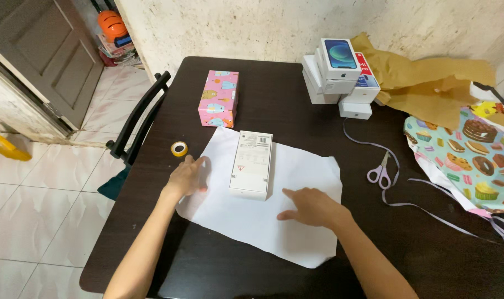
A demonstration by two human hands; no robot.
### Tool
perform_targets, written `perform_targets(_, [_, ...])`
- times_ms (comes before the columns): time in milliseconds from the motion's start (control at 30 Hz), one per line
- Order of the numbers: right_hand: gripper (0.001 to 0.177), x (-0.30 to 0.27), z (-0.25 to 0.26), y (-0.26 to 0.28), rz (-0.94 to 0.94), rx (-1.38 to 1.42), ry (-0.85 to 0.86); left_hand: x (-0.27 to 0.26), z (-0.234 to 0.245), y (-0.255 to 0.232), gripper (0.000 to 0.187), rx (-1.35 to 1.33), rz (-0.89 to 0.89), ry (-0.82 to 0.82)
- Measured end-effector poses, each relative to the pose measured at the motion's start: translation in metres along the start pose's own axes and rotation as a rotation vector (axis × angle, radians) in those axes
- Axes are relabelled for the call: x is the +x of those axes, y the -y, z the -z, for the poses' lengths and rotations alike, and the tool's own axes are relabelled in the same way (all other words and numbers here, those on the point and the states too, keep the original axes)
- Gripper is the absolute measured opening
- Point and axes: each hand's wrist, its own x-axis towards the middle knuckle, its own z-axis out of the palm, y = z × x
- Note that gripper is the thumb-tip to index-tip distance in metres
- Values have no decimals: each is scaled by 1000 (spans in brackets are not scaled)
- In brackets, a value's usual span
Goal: The person wraps a rectangular box with pink patterned wrapping paper, folds the edges, and secures them with tape. They then place a white phone box on a sheet of white paper and begin to wrap it.
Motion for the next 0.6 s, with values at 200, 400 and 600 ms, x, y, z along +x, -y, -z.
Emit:
perform_targets(200, [75, 71, -8, -63, 22, 34, -411, -2, -51, -46, 65, 63, -211, 75])
perform_targets(400, [76, 110, -17, -116, -10, 105, -496, -32, -21, -65, 94, 5, -256, 249])
perform_targets(600, [74, 74, 3, -145, -228, 143, -441, -33, -2, -96, 96, 59, -425, 379])
